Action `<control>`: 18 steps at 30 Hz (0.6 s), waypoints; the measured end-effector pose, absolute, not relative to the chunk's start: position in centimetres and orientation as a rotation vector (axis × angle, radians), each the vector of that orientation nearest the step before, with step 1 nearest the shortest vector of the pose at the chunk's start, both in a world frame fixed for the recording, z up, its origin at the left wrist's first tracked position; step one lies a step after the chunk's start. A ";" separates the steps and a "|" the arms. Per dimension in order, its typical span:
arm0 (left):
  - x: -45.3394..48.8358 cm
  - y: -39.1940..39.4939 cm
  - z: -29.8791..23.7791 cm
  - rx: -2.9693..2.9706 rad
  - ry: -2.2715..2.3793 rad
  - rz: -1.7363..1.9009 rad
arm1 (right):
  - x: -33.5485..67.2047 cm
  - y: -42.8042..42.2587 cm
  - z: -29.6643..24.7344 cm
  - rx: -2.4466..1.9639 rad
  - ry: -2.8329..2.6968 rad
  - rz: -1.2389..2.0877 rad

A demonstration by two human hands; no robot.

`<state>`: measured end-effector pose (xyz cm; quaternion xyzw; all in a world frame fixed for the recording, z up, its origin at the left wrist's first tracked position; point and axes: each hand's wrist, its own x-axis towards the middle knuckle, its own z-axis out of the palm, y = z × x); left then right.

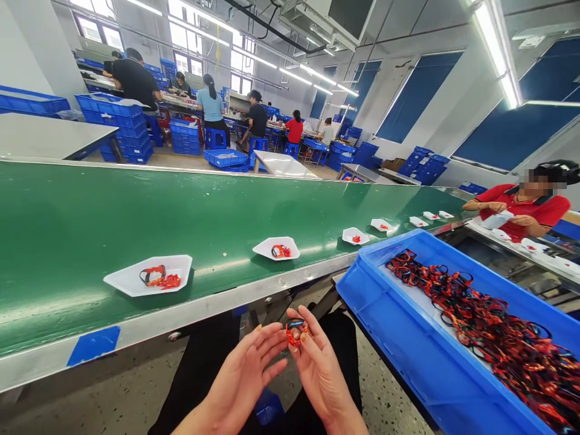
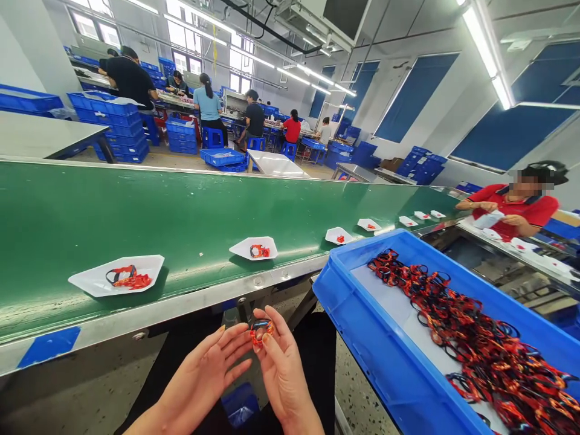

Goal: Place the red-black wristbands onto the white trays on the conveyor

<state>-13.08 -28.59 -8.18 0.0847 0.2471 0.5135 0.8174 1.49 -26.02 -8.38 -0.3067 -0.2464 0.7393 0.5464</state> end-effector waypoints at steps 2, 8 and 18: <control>-13.1 -28.6 -8.1 0.184 0.533 1.095 | 1.2 -26.1 -8.6 -0.767 -0.527 1.752; -13.0 -28.8 -8.1 0.176 0.563 1.085 | 0.3 -26.6 -9.6 -0.883 -0.308 1.743; -13.2 -28.8 -8.5 0.168 0.552 1.103 | -0.1 -26.4 -10.5 -0.901 -0.126 1.795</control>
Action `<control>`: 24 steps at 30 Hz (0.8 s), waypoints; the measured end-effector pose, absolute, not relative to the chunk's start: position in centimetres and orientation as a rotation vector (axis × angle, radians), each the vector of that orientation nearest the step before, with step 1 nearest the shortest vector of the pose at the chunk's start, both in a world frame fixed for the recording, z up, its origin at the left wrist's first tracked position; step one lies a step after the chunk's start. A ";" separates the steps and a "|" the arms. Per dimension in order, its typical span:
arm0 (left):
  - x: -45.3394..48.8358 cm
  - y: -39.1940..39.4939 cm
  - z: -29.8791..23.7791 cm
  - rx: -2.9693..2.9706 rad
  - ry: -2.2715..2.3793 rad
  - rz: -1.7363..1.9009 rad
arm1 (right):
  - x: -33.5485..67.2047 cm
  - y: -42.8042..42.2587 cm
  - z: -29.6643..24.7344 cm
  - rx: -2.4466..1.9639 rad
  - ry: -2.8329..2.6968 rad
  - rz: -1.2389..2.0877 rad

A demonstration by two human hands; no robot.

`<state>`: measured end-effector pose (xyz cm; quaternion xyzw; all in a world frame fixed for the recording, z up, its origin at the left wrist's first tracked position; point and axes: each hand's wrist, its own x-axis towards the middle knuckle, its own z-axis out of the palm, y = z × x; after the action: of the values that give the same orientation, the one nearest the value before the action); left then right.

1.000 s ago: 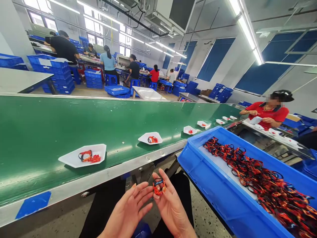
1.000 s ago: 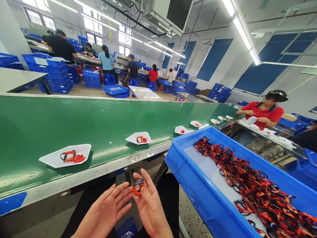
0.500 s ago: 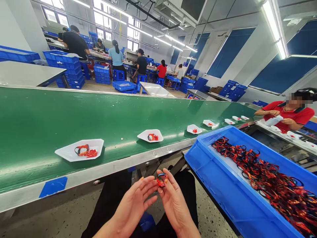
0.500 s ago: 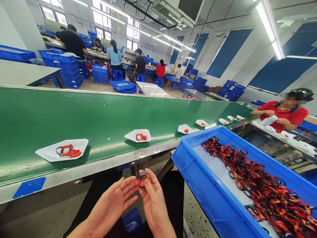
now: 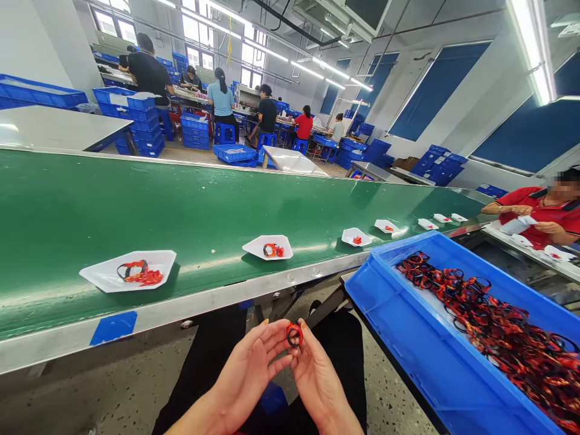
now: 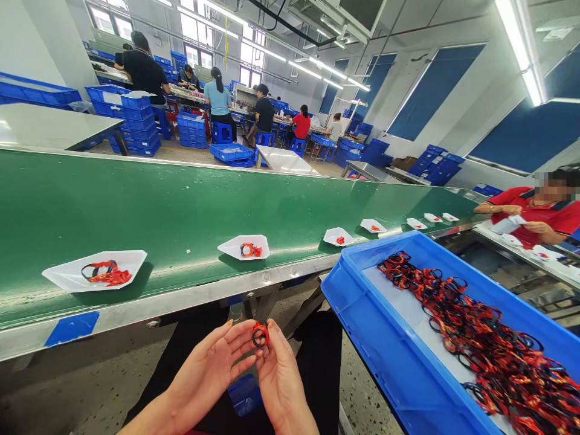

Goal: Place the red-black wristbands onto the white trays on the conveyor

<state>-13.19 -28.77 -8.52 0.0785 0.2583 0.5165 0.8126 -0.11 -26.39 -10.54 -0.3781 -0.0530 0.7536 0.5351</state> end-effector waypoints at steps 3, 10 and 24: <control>-13.2 -28.8 -8.5 0.159 0.544 1.105 | -0.2 -26.3 -10.7 -0.872 -0.107 1.840; -13.4 -28.7 -8.1 0.129 0.523 1.132 | -0.3 -26.0 -11.5 -0.881 -0.140 1.873; -14.3 -28.3 -9.6 0.072 0.644 1.050 | 2.3 -8.8 -3.9 -1.469 -1.587 0.455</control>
<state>-14.25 -28.34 -9.60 0.0336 0.3021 0.4924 0.8156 2.31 -8.85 -3.88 -0.5940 -0.6416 0.1840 0.4490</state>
